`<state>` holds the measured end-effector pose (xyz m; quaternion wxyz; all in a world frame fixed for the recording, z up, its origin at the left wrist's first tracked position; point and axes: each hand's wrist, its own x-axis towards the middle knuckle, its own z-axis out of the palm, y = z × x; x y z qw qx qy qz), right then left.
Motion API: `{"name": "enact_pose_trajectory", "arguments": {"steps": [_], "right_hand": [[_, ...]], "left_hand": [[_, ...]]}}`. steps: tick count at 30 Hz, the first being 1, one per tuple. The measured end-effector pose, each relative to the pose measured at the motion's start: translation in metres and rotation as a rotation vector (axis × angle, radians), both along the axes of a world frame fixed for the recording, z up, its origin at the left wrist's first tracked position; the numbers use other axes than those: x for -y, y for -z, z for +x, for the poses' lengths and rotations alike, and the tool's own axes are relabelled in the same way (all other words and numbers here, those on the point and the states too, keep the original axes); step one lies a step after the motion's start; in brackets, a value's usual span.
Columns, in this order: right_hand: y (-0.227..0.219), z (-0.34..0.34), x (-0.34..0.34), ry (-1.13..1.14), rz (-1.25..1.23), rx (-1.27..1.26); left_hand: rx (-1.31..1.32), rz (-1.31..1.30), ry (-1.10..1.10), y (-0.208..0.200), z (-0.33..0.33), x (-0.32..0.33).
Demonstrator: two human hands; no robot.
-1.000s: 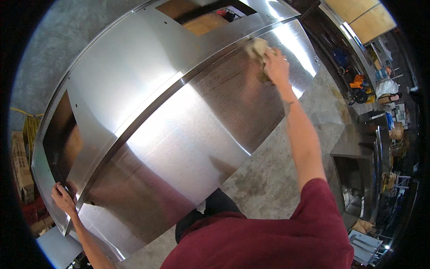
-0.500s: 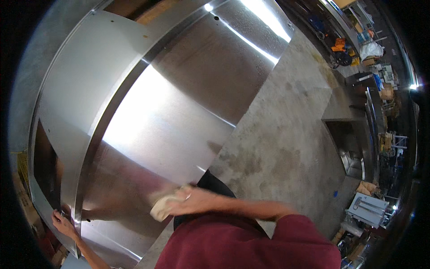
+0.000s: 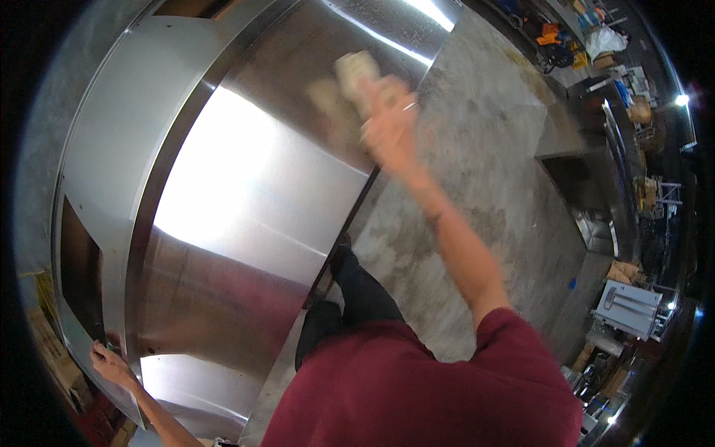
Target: The person wipes a large stainless steel panel with a cloth, moving systematically across the top, sides, and edges. The person occasionally dips the cloth into a bucket of liquid to re-wet it and continues wiping until the entire visible surface is covered.
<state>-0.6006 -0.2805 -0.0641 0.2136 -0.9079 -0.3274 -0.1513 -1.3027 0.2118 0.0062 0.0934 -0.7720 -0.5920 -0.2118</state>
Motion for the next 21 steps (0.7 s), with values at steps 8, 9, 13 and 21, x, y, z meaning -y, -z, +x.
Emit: {"name": "enact_pose_trajectory", "arguments": {"steps": [8,9,13,21], "right_hand": [[0.029,-0.279,0.06,0.17,0.564,-0.398],[0.031,-0.277,0.078,0.362,0.729,-0.546],[0.074,-0.3,0.124,0.641,0.898,-0.645],[0.102,-0.495,0.022,0.317,0.854,-0.679]], "left_hand": [[0.084,0.037,0.084,-0.016,0.042,0.039],[0.118,0.001,0.107,-0.021,0.062,0.047],[0.027,0.086,0.201,-0.038,0.091,0.071],[-0.063,-0.013,0.112,-0.044,0.083,0.067]]}}
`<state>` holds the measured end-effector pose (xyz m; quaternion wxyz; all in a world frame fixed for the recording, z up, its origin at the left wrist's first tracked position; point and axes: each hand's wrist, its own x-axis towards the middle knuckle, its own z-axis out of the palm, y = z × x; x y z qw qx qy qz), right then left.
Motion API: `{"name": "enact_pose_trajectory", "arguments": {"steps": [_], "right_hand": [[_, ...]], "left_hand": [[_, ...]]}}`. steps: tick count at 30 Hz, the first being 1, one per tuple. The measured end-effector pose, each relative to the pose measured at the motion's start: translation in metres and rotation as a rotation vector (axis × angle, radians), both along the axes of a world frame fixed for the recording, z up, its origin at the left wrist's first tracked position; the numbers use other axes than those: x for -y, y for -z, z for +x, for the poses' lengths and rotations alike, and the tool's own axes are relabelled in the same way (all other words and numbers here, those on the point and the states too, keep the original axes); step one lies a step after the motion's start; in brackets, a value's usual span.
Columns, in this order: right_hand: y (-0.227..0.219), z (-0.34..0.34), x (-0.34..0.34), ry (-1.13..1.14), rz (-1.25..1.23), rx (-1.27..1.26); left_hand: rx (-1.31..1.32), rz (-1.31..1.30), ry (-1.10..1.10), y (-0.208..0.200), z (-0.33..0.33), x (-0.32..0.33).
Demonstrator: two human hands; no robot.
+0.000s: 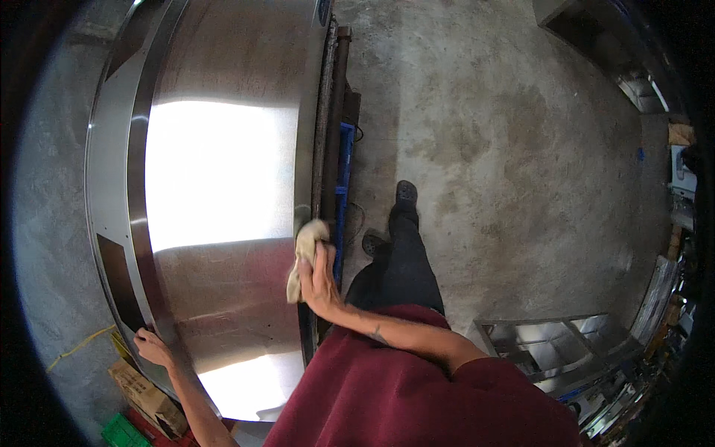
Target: The person wipes a large stainless steel panel with a cloth, moving systematically across the top, sides, and edges. The person occasionally dips the cloth into a bucket of liquid to re-wet it and continues wiping until the entire visible surface is covered.
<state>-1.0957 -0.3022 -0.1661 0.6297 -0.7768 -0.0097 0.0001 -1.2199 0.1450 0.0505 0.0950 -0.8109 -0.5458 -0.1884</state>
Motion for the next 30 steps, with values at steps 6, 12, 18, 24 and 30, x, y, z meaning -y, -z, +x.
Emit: {"name": "enact_pose_trajectory", "arguments": {"steps": [6,12,18,24,30], "right_hand": [[-0.009,0.297,0.03,0.307,0.134,0.045],[0.012,0.305,0.055,0.269,0.049,0.145],[-0.003,-0.071,0.053,-0.214,0.13,-0.242],[-0.003,0.048,0.028,0.221,0.054,-0.061],[0.015,0.274,0.088,0.226,-0.015,0.151]], "left_hand": [[0.025,0.138,0.061,0.003,0.003,-0.003],[0.014,0.106,0.114,0.001,0.011,0.015],[0.04,0.093,0.105,-0.006,0.02,0.027],[0.063,0.063,0.095,-0.007,0.014,0.036],[0.056,0.058,0.132,-0.008,0.03,0.043]]}}
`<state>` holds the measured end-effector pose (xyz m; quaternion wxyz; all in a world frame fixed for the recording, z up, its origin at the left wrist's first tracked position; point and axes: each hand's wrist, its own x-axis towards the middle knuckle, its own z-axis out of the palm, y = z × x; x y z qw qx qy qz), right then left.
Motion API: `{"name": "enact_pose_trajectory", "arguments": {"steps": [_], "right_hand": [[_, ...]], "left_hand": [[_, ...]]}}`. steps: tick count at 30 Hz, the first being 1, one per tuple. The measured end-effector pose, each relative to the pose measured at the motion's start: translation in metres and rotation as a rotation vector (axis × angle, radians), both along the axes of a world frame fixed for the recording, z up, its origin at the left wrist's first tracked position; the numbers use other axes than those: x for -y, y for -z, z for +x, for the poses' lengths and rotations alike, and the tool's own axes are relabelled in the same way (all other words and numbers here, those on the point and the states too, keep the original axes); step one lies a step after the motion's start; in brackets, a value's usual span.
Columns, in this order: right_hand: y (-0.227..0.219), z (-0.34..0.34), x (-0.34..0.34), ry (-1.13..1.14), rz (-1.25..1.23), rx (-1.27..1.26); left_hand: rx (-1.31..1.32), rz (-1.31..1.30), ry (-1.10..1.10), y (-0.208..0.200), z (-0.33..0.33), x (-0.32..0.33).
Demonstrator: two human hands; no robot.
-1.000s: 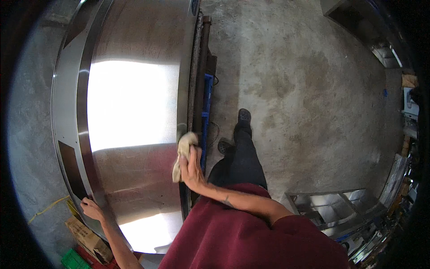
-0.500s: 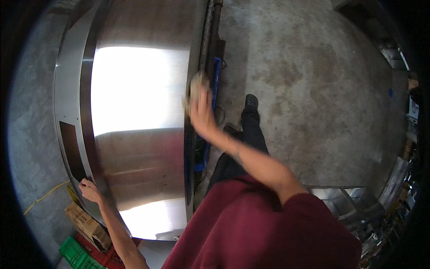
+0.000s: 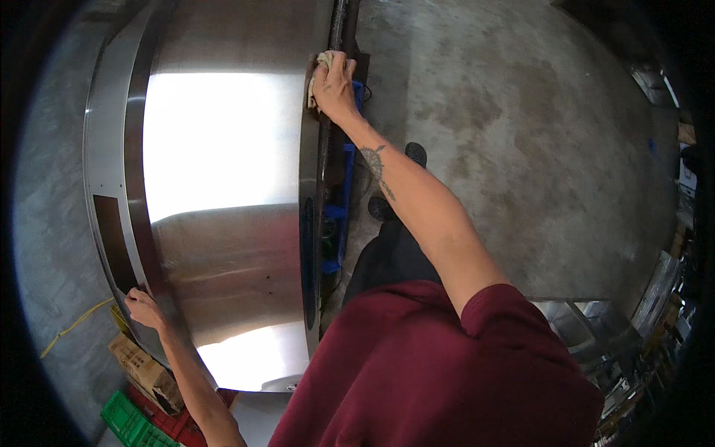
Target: The person wipes a large stainless steel panel with a cloth, moving systematically across the top, sides, and edges. The person occasionally dips the cloth into a bucket of liquid to re-wet it and continues wiping until the entire visible surface is covered.
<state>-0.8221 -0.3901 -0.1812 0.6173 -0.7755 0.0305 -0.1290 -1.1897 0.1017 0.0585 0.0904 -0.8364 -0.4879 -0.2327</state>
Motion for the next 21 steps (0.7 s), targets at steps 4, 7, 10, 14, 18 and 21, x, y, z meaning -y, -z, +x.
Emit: {"name": "enact_pose_trajectory", "arguments": {"steps": [4,7,10,14,18,21], "right_hand": [[0.002,-0.13,-0.031,-0.048,0.041,-0.163],[-0.019,-0.316,-0.039,-0.353,0.056,-0.489],[-0.003,-0.427,-0.055,-0.643,0.161,-0.846],[0.034,-0.308,-0.069,-0.272,1.013,-1.443],[-0.033,-0.036,-0.019,-0.161,0.841,-0.571],[-0.084,0.078,0.017,0.005,0.354,-0.241]], "left_hand": [[-0.046,0.036,-0.019,0.001,-0.027,-0.023],[-0.079,0.056,-0.003,0.004,-0.021,-0.032],[-0.052,0.04,-0.024,0.003,-0.008,-0.017],[0.007,0.036,-0.006,0.002,-0.006,-0.017],[-0.011,0.031,0.014,0.003,-0.019,-0.048],[-0.008,0.051,-0.051,0.011,-0.022,-0.058]]}}
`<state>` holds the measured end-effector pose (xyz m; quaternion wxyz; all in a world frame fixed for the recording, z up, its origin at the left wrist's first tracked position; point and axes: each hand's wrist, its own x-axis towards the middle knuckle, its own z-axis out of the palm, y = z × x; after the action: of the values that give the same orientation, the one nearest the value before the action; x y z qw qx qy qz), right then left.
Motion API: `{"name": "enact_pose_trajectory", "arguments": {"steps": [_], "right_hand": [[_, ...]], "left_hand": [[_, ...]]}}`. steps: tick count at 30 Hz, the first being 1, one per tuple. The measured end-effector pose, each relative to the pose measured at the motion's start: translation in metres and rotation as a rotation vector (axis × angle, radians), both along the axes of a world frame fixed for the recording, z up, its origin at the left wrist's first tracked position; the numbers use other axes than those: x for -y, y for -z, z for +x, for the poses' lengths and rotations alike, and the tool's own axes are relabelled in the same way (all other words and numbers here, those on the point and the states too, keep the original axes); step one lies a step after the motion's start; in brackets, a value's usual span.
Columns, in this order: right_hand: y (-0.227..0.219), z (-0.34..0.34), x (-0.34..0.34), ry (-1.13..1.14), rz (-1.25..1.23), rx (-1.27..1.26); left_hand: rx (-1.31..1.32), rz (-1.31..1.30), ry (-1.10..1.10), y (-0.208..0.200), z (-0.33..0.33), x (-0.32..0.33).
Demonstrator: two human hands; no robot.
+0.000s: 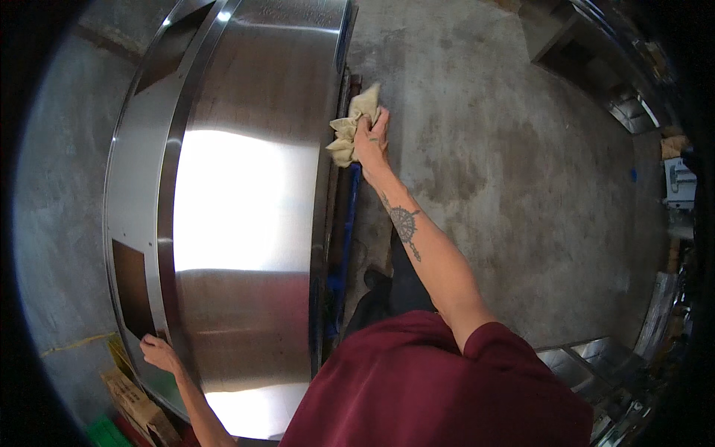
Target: The person wipes a large stainless steel panel with a cloth, moving systematically across the top, sides, and edges. The person occasionally dips the cloth into a bucket of liquid to re-wet it and continues wiping until the entire visible surface is covered.
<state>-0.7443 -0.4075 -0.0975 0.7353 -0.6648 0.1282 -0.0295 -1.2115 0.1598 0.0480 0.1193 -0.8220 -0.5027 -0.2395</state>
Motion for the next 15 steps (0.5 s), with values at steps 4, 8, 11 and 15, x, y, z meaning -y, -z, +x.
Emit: {"name": "enact_pose_trajectory", "arguments": {"steps": [4,8,11,15], "right_hand": [[0.027,-0.053,-0.033,0.06,-0.288,0.126],[0.051,-0.205,-0.069,-0.345,-0.311,-0.05],[0.016,-0.192,-0.073,-0.397,-0.103,-0.353],[0.055,-0.034,-0.096,-0.102,-0.243,-0.191]], "left_hand": [[0.009,-0.052,0.023,-0.017,-0.002,-0.025],[0.127,-0.103,0.451,-0.049,0.163,0.075],[-0.084,0.013,0.627,-0.055,0.251,0.096],[-0.233,0.129,0.678,-0.044,0.381,0.137]]}}
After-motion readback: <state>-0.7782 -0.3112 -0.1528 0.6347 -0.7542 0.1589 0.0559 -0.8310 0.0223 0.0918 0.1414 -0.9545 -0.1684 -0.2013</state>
